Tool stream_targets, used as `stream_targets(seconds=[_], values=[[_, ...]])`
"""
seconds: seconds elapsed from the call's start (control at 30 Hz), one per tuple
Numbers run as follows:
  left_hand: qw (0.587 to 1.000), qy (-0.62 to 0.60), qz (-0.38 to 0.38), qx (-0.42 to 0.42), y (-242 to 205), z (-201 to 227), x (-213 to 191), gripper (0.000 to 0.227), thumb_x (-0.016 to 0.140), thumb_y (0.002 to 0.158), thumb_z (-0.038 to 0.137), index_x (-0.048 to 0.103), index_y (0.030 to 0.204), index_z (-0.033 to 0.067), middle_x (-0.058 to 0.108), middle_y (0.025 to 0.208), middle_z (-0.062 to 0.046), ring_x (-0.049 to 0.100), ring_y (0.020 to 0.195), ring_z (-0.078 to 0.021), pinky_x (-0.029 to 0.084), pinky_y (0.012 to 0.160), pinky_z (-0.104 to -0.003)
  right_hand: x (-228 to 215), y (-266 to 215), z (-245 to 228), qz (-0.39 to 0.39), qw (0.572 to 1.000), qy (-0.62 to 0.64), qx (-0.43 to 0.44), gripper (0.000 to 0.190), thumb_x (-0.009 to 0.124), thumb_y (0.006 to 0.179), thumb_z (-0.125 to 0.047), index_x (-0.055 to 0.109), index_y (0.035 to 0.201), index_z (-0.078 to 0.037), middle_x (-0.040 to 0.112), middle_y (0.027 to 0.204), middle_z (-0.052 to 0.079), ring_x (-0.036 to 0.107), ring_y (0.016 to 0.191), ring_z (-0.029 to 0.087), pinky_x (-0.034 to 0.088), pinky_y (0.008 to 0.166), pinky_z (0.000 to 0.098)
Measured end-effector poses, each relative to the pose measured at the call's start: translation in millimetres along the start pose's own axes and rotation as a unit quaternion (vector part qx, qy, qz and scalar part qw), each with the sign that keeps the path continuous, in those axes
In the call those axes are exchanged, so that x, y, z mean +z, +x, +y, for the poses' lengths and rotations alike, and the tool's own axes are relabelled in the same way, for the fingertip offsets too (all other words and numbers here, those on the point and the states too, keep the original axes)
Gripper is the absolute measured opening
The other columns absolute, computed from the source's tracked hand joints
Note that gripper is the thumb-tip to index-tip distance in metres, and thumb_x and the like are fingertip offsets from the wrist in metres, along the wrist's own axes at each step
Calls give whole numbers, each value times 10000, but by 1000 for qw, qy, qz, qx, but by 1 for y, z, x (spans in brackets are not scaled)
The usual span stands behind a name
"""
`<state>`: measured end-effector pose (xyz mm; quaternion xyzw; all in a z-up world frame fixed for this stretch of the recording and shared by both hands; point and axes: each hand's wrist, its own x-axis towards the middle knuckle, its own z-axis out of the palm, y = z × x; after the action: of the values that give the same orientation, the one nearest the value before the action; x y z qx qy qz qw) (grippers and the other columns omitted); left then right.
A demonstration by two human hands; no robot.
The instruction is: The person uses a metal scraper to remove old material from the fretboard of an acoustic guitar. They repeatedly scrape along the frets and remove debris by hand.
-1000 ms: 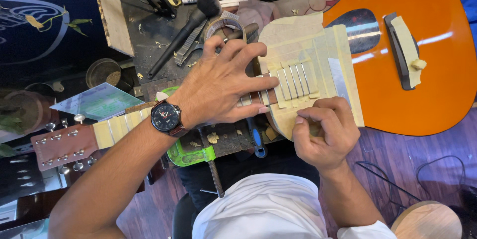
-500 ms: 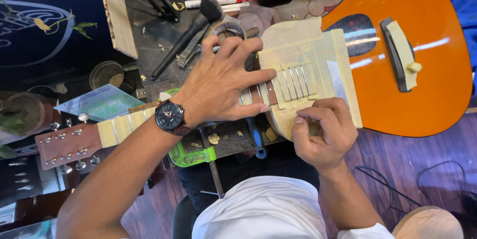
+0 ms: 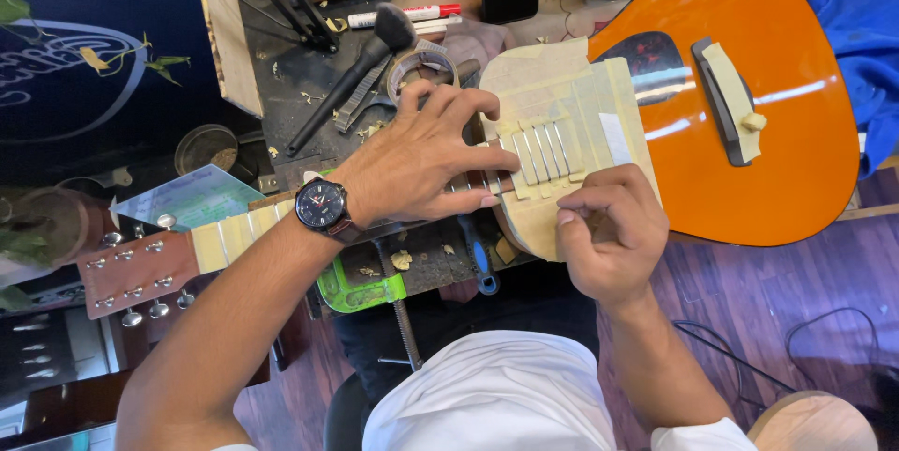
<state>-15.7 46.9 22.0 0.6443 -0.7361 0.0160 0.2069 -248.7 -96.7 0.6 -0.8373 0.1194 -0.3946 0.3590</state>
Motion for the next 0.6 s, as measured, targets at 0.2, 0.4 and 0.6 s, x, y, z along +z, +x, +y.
stream_targets(seconds=[0.2,0.4,0.6], values=[[998,40,-15,-48,1,-1,0,542,701,917,671,679,1352,349,504,1400,-169,490,1287,-384,284,1102,-601,-14,7,2,-15,971,224,86,76,652,917,-60,643,986,-30,549,982,130,581,828,204,556,667,273],[999,-20,28,-42,30,-13,-12,511,574,1026,625,697,1255,185,504,1186,-128,508,1092,-315,375,954,-512,-30,49,-2,-162,848,477,163,339,620,1046,-220,578,1281,21,476,1489,200,480,1502,251,647,1139,610],[983,-115,123,-70,51,-33,11,283,673,1063,270,603,1306,143,600,1035,-50,588,960,-264,410,952,-479,-24,85,-10,-243,782,509,265,655,758,1013,-513,505,1437,-82,447,1647,77,498,1502,273,653,1033,578]])
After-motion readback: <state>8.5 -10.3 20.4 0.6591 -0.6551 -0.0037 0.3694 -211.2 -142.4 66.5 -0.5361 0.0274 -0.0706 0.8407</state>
